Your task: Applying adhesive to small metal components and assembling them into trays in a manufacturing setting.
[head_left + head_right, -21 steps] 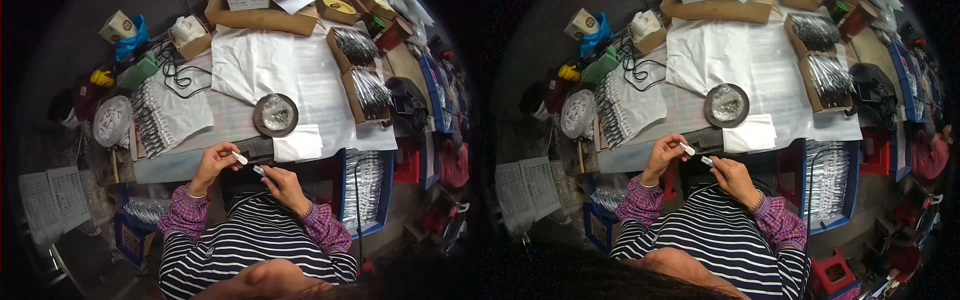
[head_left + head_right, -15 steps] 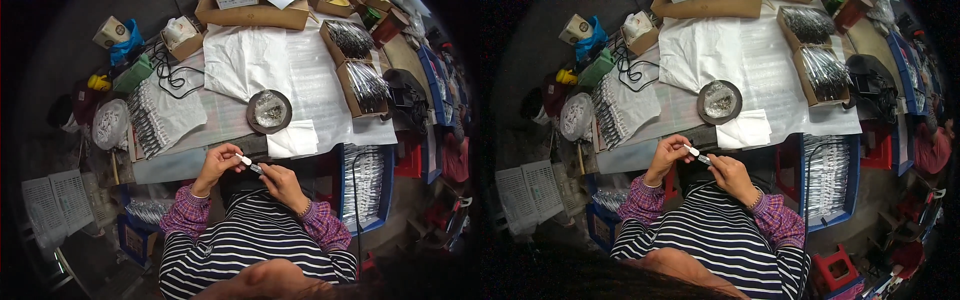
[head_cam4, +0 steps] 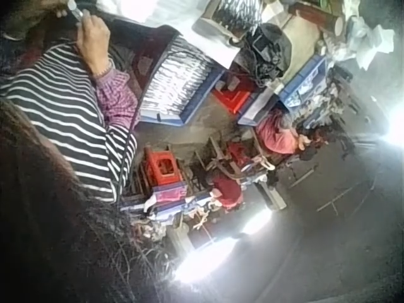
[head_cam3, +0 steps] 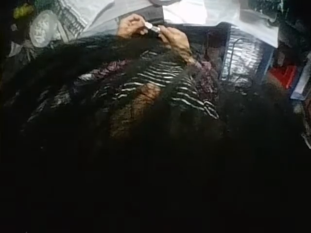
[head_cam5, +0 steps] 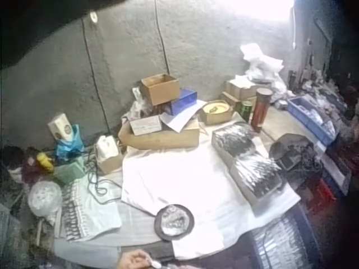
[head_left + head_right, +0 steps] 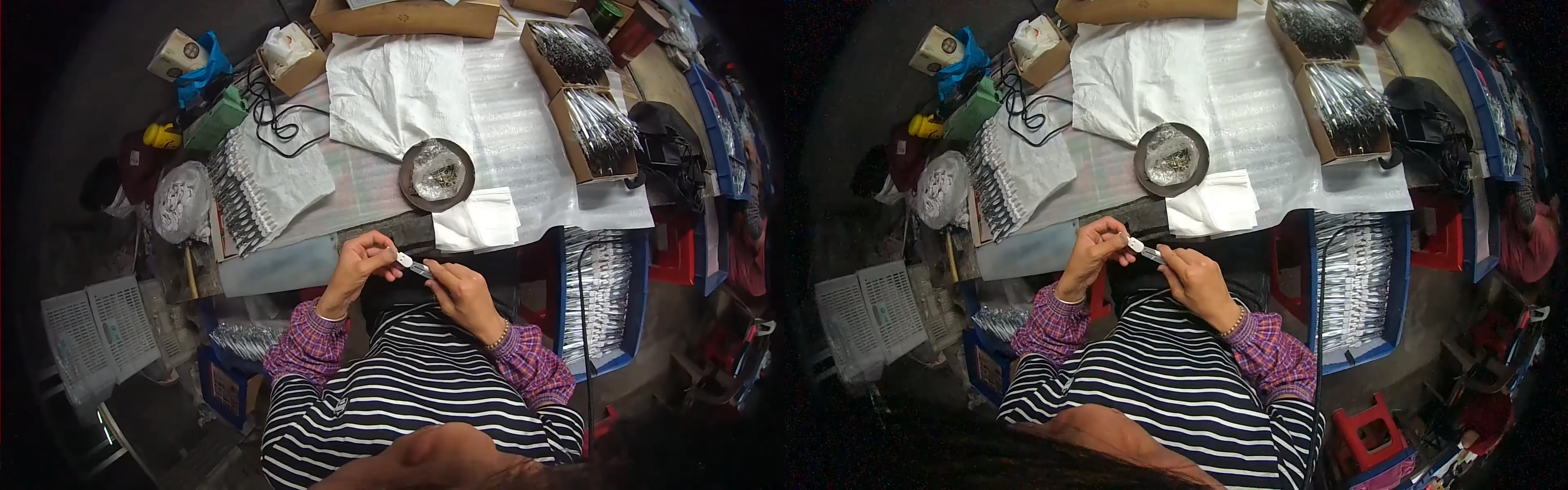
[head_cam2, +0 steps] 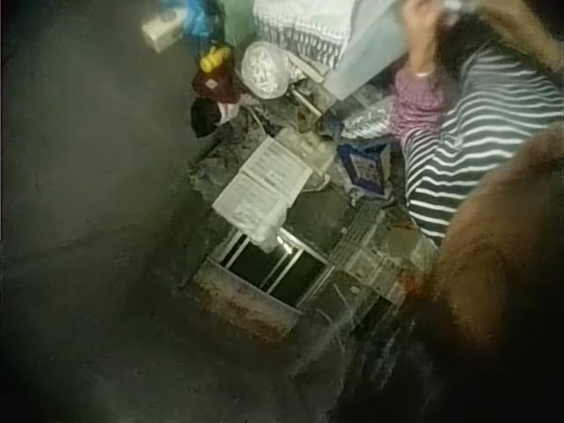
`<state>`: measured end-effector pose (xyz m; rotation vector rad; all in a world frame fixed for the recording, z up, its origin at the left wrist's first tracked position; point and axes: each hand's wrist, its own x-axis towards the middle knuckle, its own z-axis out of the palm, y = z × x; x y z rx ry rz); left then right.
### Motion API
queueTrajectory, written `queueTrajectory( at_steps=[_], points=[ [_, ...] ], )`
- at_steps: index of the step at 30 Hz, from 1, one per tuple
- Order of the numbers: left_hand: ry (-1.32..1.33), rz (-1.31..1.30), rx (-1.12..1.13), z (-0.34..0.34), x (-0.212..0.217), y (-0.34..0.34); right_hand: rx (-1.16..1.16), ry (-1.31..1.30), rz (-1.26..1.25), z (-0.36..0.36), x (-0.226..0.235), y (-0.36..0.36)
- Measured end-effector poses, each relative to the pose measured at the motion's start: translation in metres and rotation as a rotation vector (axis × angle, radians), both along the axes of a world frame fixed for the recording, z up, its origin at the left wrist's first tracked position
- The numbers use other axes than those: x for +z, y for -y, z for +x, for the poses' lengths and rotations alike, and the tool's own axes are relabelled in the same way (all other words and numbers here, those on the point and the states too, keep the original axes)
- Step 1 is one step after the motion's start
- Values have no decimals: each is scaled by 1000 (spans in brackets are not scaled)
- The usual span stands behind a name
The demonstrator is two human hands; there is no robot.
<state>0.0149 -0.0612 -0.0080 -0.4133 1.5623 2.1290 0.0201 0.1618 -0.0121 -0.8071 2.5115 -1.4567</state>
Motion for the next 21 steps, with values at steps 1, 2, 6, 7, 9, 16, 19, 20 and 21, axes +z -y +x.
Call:
queueTrajectory(
  at_steps=[1,2,6,7,9,16,19,20,21],
  points=[
    [-1,-13,-4,1,0,0,-3,-5,19,0,0,0],
    [-1,-13,-1,2,0,0,0,-4,18,0,1,1],
    [-24,-19,-21,6,2,-4,-12,-44,52,2,1,3],
    [-46,-39,-46,7,3,-5,-12,-51,56,3,1,4],
    [-65,-41,-50,10,0,-5,-4,-58,69,3,3,4],
    [-673,-638,-416,1,19,4,18,-50,15,6,-2,6],
    [-663,-619,-373,9,9,1,38,-58,9,9,-4,9],
    [-657,-555,-325,14,3,1,48,-64,10,11,-5,9],
    [-635,-553,-326,17,-1,1,41,-59,12,12,-4,10]
  ],
)
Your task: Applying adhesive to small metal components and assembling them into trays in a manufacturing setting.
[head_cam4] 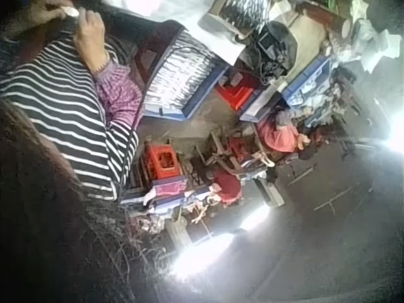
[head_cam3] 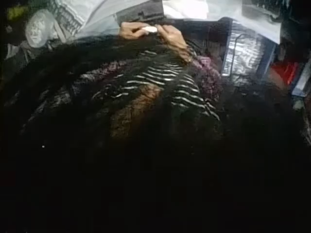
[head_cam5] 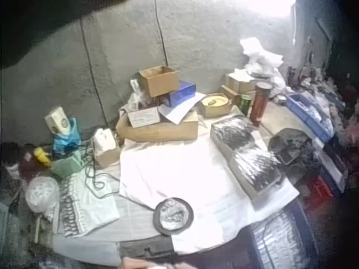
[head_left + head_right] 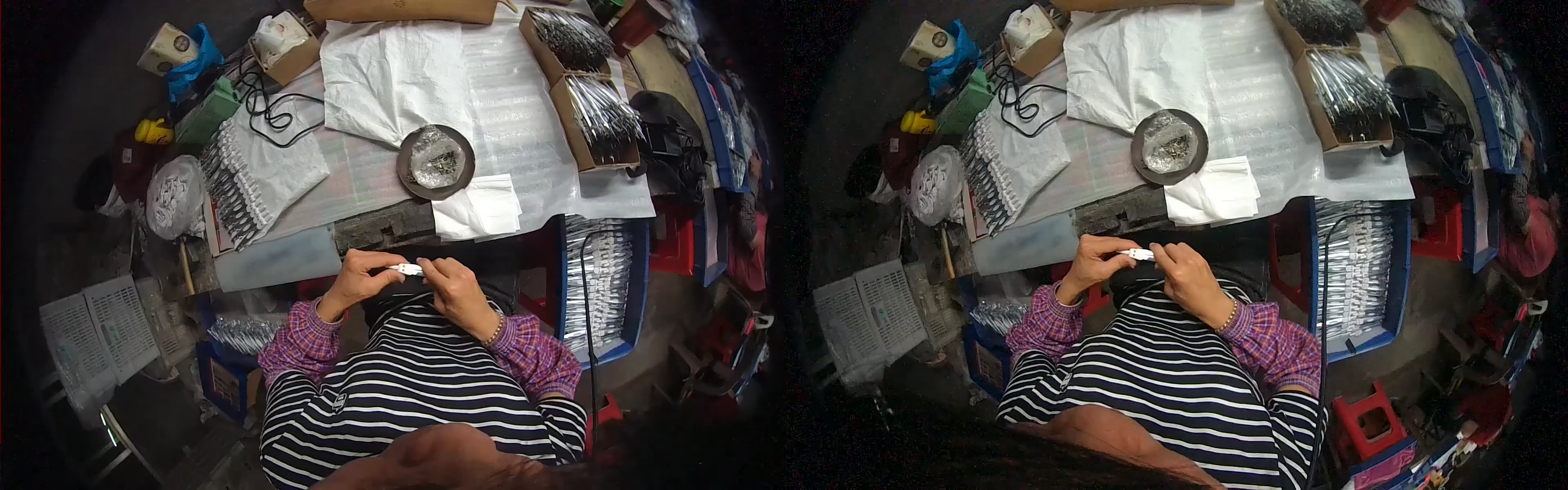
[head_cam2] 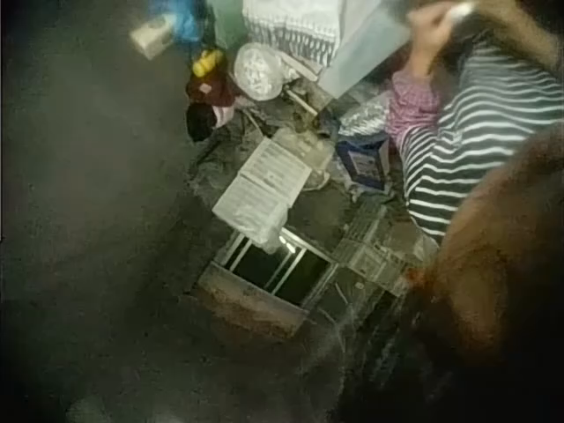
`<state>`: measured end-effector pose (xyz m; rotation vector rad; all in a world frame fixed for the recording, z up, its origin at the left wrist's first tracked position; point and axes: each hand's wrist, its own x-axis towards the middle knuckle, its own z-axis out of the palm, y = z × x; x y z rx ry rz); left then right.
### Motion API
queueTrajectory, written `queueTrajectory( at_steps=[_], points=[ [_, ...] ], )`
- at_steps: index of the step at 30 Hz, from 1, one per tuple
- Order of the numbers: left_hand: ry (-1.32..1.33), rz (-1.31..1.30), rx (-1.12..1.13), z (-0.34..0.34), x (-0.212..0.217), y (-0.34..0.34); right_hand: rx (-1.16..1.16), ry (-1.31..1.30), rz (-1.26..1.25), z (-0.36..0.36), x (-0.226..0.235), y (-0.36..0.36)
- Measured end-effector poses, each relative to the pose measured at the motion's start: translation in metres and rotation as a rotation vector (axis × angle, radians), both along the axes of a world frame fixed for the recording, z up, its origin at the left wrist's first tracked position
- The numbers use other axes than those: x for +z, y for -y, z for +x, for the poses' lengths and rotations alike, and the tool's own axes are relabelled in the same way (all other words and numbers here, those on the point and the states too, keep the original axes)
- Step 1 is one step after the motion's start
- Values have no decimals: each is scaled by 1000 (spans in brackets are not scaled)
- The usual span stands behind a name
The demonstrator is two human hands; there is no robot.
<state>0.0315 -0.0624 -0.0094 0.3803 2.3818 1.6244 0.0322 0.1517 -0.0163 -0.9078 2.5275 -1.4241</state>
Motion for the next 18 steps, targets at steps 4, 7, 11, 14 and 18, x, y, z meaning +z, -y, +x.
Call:
queueTrajectory(
  at_steps=[4,7,11,14,18],
  points=[
    [-23,21,42,10,-10,-5,60,1,57,3,1,1],
    [-85,12,83,10,-6,-9,50,-30,82,0,10,1],
    [-167,-104,13,-2,12,-6,45,-34,58,-5,16,3],
    [-198,-126,2,-5,16,-5,48,-22,46,-7,16,3],
    [-229,-142,102,0,12,-6,25,-29,34,-9,19,6]
  ],
)
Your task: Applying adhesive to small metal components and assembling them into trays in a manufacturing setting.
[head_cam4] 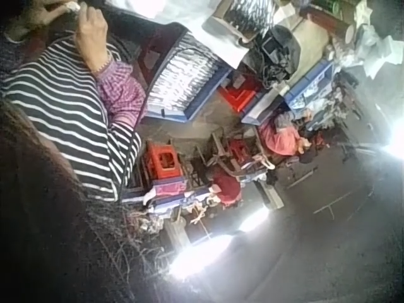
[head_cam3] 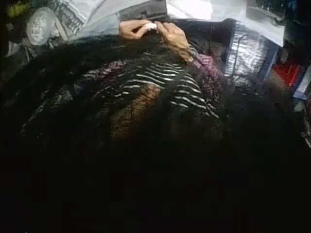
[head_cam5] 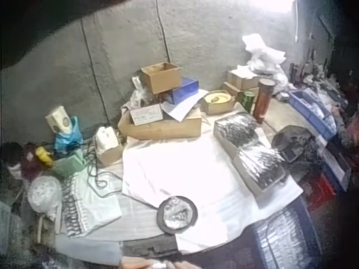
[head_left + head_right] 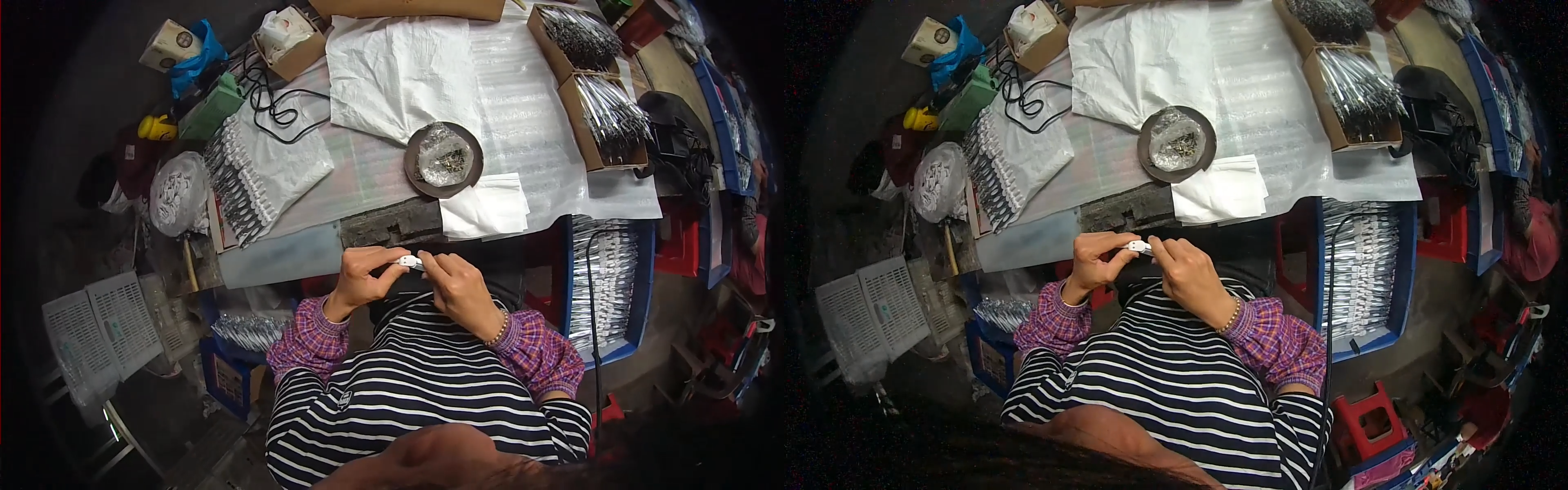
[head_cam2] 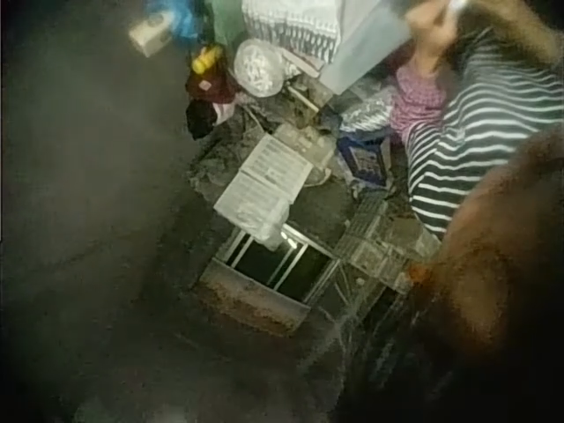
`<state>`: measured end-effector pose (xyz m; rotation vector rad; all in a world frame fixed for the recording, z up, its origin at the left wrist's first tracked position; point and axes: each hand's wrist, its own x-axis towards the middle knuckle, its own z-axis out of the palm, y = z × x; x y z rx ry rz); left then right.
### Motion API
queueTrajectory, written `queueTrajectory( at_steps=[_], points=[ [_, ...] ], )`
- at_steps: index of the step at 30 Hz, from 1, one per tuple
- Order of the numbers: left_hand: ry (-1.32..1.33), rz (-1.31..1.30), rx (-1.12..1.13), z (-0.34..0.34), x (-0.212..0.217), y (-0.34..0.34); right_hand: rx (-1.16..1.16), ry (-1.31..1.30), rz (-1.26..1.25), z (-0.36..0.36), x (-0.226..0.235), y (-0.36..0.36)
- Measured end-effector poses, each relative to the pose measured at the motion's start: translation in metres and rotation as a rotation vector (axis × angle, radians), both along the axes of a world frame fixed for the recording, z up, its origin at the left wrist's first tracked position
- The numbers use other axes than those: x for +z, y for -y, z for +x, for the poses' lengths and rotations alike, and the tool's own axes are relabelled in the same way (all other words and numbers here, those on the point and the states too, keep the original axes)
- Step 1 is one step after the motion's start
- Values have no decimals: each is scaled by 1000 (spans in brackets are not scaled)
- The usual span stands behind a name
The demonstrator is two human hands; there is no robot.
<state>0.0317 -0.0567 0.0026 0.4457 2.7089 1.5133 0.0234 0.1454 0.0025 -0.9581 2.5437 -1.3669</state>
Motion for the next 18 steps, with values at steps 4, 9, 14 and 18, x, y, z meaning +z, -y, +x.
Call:
queueTrajectory(
  at_steps=[4,9,14,18],
  points=[
    [29,33,4,-2,-2,3,8,-20,6,-1,0,0],
    [83,72,-57,-5,-4,7,51,-33,63,-1,-2,-2],
    [159,81,-78,-7,3,6,4,42,-36,1,-5,-1],
    [208,139,-90,-10,4,6,-42,309,-197,-1,-6,-7]
  ],
)
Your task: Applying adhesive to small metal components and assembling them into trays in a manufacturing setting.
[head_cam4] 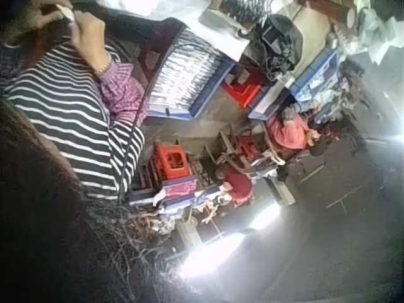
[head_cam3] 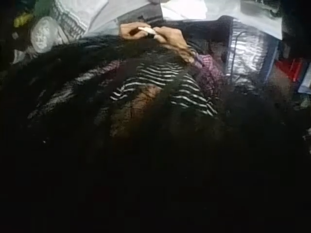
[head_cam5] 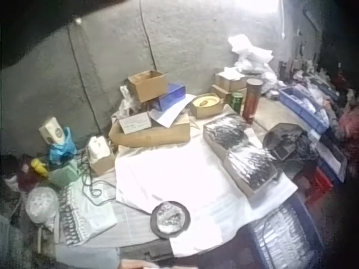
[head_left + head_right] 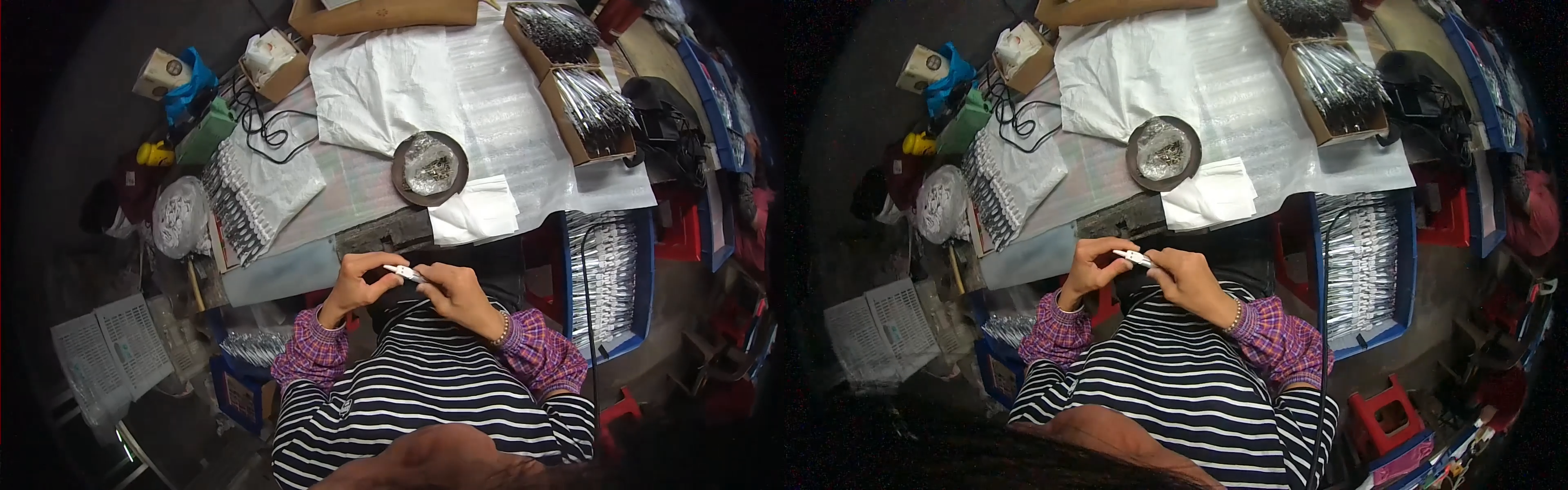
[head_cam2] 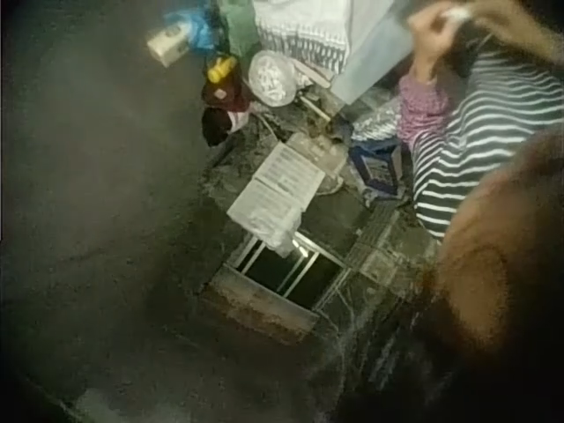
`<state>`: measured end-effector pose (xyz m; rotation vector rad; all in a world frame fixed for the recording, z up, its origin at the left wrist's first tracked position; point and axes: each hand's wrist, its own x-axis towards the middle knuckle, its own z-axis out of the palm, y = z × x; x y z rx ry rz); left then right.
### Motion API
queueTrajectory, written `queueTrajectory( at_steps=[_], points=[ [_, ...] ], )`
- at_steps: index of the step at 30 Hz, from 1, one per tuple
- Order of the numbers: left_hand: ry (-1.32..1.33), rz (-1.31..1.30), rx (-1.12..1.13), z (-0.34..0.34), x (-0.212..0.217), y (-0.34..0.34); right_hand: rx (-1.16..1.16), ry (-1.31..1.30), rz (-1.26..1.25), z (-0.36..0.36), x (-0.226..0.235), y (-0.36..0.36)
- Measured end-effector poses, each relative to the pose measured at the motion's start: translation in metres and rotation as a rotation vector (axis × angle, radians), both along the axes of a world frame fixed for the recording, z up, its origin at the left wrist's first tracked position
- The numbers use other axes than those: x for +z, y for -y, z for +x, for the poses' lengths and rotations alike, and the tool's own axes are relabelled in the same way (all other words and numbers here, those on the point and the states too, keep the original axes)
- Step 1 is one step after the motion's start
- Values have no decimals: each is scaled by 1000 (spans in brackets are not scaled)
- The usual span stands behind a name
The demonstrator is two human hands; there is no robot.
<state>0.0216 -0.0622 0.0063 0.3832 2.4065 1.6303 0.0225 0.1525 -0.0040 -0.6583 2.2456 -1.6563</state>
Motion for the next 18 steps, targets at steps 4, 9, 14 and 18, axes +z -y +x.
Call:
queueTrajectory(
  at_steps=[4,9,14,18],
  points=[
    [17,86,79,-23,7,-4,-73,308,-117,2,-3,-6],
    [-382,-177,91,-85,24,-44,-42,322,-98,10,-18,-14],
    [-563,-502,33,-121,-3,-66,-39,321,-126,16,-18,-15],
    [-570,-516,29,-125,-9,-70,-65,326,-132,16,-24,-21]
  ],
)
